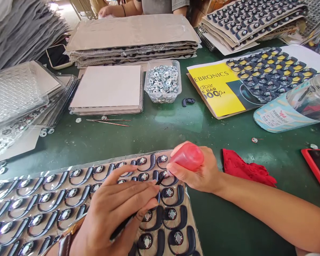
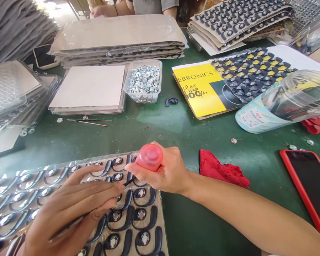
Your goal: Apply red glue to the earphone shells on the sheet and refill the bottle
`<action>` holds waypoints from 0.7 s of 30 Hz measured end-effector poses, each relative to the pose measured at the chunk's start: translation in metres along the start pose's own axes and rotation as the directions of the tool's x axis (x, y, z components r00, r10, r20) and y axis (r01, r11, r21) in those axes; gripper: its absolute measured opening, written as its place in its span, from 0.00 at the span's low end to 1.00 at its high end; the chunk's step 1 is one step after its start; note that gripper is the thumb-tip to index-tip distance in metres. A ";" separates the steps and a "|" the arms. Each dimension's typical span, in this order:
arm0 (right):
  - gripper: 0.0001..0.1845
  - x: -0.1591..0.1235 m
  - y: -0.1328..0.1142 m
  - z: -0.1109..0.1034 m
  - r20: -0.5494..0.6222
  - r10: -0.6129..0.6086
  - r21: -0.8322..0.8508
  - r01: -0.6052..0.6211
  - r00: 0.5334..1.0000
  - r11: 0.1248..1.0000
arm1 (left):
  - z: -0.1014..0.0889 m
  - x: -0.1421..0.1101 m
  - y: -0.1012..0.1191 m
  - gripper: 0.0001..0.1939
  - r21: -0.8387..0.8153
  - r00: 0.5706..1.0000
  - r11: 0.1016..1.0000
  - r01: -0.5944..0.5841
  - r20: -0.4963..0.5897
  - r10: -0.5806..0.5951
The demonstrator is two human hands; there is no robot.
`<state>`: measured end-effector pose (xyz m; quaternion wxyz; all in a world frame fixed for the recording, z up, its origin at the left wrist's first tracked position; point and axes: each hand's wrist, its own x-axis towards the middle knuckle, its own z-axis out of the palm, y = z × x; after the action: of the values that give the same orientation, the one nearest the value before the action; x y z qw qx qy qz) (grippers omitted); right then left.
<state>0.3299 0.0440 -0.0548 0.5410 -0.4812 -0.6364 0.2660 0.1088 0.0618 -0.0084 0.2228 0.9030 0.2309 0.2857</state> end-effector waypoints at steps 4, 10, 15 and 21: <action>0.12 -0.003 0.000 0.002 0.007 0.018 0.026 -0.018 1.000 1.000 | -0.003 0.006 -0.005 0.09 -0.028 0.998 0.998 0.064 0.020 -0.064; 0.15 0.011 -0.013 -0.009 -0.052 0.078 0.154 -0.069 0.996 0.986 | -0.004 0.000 -0.011 0.09 -0.045 0.999 0.999 0.028 0.021 -0.027; 0.16 0.029 -0.007 -0.012 -0.043 0.114 0.032 -0.113 0.993 0.993 | 0.002 -0.011 -0.014 0.13 0.083 0.990 0.986 -0.142 0.036 0.140; 0.14 0.026 0.013 0.001 -0.105 0.085 0.061 -0.079 0.991 0.995 | 0.013 -0.009 -0.019 0.14 0.213 0.974 0.951 -0.223 0.013 0.225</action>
<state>0.3349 0.0727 -0.0550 0.5766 -0.5049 -0.5783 0.2796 0.1046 0.0688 -0.0317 0.0895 0.9404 0.1574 0.2878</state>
